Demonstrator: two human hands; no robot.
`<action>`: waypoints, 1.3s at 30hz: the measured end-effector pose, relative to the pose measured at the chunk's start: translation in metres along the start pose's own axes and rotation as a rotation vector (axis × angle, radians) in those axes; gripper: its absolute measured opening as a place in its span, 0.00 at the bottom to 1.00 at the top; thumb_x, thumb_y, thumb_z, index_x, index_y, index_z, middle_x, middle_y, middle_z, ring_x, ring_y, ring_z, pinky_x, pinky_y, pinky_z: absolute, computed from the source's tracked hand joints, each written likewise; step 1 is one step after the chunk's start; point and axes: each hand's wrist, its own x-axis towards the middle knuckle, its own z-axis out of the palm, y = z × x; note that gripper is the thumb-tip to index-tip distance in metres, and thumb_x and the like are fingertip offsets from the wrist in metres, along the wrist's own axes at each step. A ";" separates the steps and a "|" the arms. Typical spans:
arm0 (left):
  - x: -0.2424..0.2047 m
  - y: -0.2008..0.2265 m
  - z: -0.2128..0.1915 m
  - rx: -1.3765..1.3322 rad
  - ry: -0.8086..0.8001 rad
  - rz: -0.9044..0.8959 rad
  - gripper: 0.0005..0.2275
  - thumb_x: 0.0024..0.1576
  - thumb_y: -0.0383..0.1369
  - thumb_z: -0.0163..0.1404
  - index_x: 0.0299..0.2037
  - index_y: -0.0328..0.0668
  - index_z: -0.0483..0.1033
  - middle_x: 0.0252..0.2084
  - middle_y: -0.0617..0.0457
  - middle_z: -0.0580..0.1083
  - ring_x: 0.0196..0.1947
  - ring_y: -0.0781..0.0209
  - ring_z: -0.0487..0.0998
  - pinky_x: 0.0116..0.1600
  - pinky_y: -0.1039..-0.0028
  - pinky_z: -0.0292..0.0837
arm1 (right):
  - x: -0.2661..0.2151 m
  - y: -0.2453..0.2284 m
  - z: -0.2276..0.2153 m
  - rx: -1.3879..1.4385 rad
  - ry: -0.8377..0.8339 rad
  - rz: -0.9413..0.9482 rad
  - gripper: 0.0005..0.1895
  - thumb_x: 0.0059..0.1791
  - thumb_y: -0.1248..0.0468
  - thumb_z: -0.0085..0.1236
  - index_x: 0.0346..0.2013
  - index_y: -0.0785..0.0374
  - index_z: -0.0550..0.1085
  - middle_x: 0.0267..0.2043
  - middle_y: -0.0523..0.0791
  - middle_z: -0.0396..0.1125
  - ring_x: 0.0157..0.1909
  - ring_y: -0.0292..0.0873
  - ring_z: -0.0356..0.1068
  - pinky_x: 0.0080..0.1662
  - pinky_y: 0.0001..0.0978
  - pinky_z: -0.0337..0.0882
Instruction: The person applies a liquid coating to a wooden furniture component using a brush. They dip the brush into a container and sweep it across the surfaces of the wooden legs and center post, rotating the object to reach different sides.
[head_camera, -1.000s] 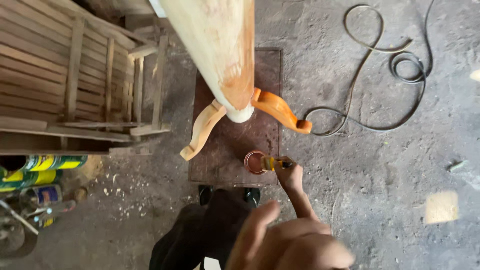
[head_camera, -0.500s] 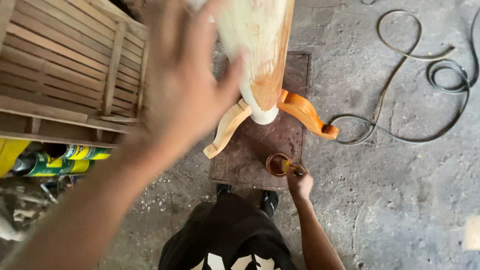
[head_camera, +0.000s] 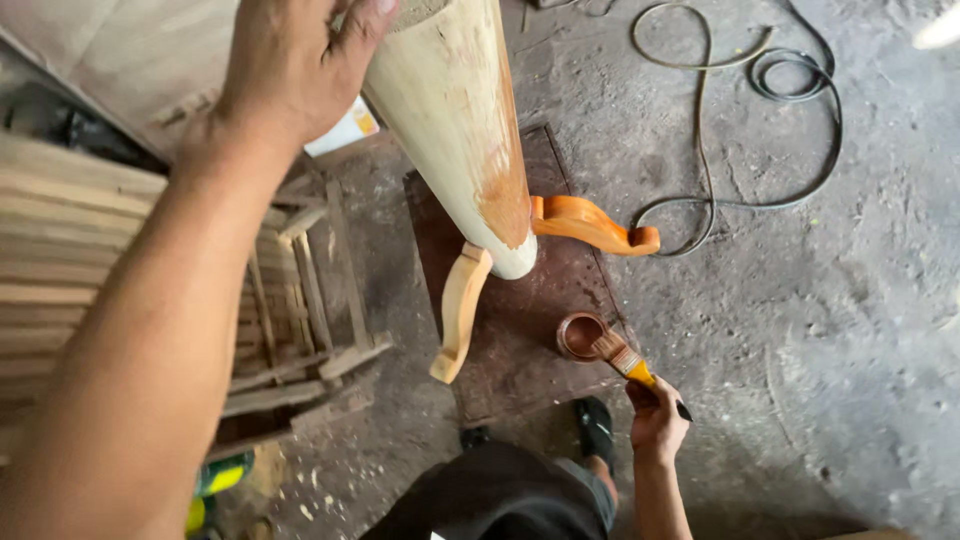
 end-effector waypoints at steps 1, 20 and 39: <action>-0.005 -0.006 0.001 -0.001 0.015 -0.026 0.12 0.73 0.33 0.42 0.46 0.28 0.72 0.37 0.41 0.74 0.38 0.43 0.76 0.43 0.58 0.70 | -0.010 0.011 0.016 0.055 -0.026 -0.014 0.12 0.53 0.66 0.54 0.48 0.70 0.74 0.44 0.53 0.74 0.44 0.53 0.76 0.51 0.45 0.77; -0.020 -0.043 0.048 -0.045 0.264 -0.080 0.23 0.72 0.51 0.30 0.42 0.43 0.74 0.29 0.53 0.70 0.33 0.55 0.75 0.47 0.58 0.72 | -0.138 -0.020 0.387 -0.183 -0.362 -0.684 0.08 0.55 0.73 0.57 0.48 0.72 0.78 0.49 0.45 0.73 0.49 0.38 0.72 0.56 0.28 0.74; 0.010 -0.011 0.044 -0.042 -0.024 -0.428 0.30 0.69 0.51 0.24 0.26 0.43 0.74 0.31 0.46 0.76 0.37 0.55 0.80 0.71 0.47 0.54 | -0.063 -0.005 0.390 -1.353 -1.180 -1.425 0.10 0.45 0.74 0.61 0.41 0.67 0.78 0.42 0.51 0.73 0.42 0.51 0.75 0.43 0.42 0.77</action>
